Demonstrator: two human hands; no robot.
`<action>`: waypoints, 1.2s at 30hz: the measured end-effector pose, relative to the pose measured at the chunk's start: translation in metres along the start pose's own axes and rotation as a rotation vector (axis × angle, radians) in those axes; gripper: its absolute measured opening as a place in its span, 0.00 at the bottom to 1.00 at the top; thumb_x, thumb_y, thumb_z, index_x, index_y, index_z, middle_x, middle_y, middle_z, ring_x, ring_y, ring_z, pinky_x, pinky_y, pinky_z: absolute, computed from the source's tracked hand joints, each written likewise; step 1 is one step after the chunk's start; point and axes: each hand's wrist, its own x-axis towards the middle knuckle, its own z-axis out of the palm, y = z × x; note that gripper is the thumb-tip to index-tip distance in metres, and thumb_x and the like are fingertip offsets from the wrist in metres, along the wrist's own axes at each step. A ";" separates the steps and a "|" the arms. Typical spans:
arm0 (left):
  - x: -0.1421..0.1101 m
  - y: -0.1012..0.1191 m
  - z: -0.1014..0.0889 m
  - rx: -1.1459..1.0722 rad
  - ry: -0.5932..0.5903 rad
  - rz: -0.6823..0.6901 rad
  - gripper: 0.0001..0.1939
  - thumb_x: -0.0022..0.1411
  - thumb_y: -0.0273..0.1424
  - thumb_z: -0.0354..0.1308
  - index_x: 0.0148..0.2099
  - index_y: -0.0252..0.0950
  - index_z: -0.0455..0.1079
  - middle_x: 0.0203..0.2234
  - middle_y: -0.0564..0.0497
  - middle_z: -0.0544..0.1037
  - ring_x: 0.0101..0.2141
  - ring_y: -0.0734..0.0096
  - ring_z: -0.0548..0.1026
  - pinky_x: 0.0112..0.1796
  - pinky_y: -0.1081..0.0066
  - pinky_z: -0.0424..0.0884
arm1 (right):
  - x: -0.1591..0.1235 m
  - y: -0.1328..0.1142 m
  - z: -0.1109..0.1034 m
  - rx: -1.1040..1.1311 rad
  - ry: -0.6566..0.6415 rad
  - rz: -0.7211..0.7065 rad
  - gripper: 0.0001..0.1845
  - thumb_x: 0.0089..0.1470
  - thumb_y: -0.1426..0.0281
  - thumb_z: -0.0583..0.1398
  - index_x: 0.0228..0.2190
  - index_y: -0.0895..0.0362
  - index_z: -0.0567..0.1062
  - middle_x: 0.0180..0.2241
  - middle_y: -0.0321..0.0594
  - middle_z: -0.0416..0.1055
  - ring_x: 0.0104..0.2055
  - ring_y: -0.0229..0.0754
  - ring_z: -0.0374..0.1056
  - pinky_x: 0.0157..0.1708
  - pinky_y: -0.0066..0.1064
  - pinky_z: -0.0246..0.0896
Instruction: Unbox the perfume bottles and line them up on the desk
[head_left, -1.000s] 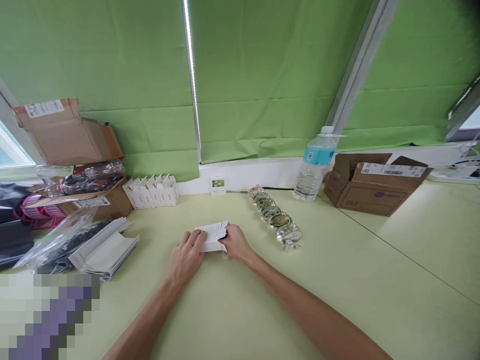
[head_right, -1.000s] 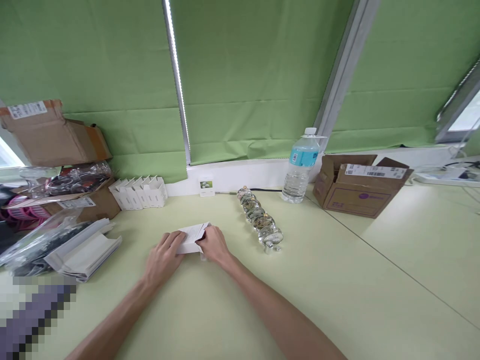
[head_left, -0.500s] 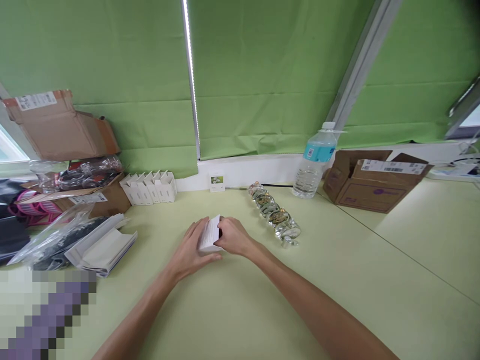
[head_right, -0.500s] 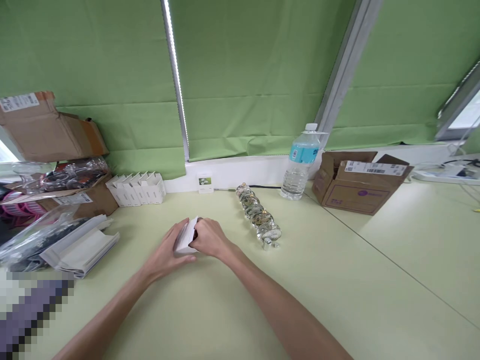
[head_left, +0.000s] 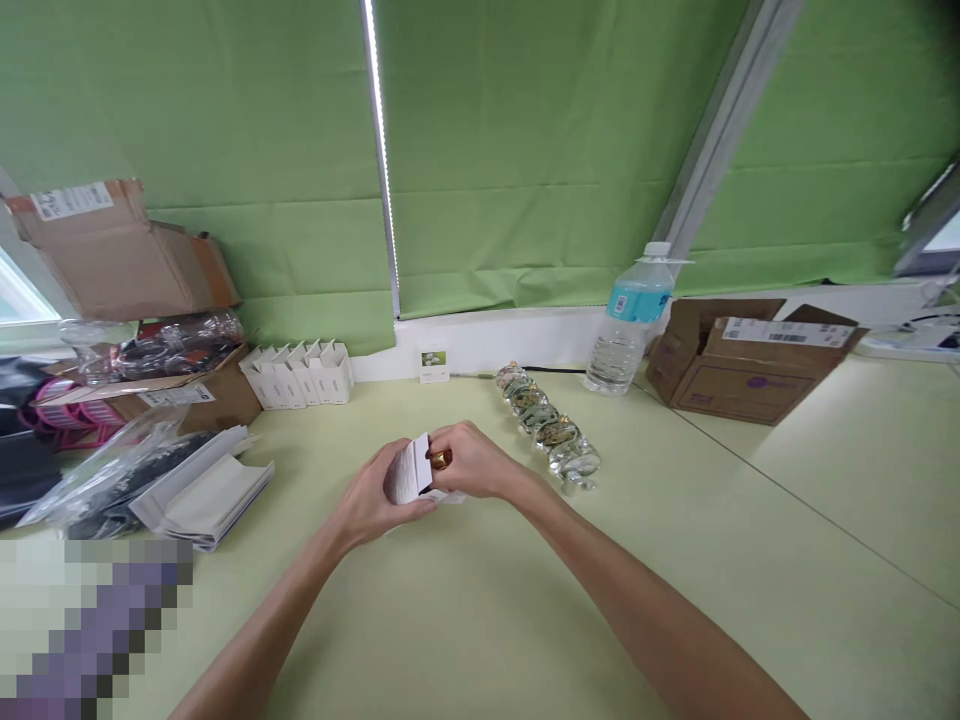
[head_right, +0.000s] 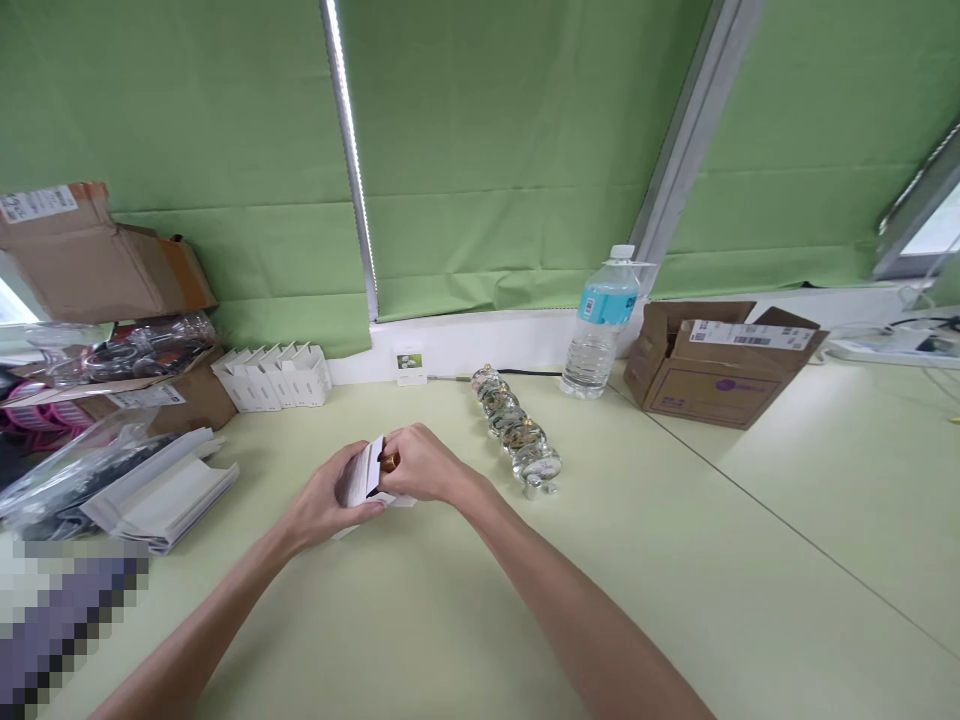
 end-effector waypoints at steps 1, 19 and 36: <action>0.000 0.001 -0.001 0.004 -0.005 -0.001 0.36 0.49 0.43 0.64 0.58 0.40 0.59 0.49 0.47 0.72 0.45 0.58 0.73 0.41 0.65 0.71 | 0.000 0.000 -0.002 0.014 -0.004 0.003 0.08 0.38 0.75 0.57 0.13 0.59 0.64 0.22 0.33 0.65 0.24 0.32 0.55 0.22 0.24 0.47; 0.007 0.011 0.000 -0.118 -0.019 -0.018 0.36 0.53 0.44 0.61 0.62 0.42 0.56 0.55 0.45 0.68 0.52 0.57 0.69 0.47 0.63 0.68 | -0.001 0.006 -0.025 0.104 0.017 0.089 0.05 0.37 0.74 0.58 0.15 0.60 0.69 0.21 0.32 0.64 0.22 0.32 0.58 0.18 0.22 0.49; 0.009 0.008 -0.011 -0.018 -0.048 -0.046 0.32 0.50 0.43 0.62 0.57 0.42 0.61 0.50 0.48 0.71 0.46 0.60 0.71 0.42 0.66 0.70 | -0.008 -0.008 -0.055 0.121 0.019 0.186 0.06 0.38 0.74 0.57 0.18 0.60 0.75 0.23 0.38 0.73 0.21 0.35 0.64 0.18 0.24 0.53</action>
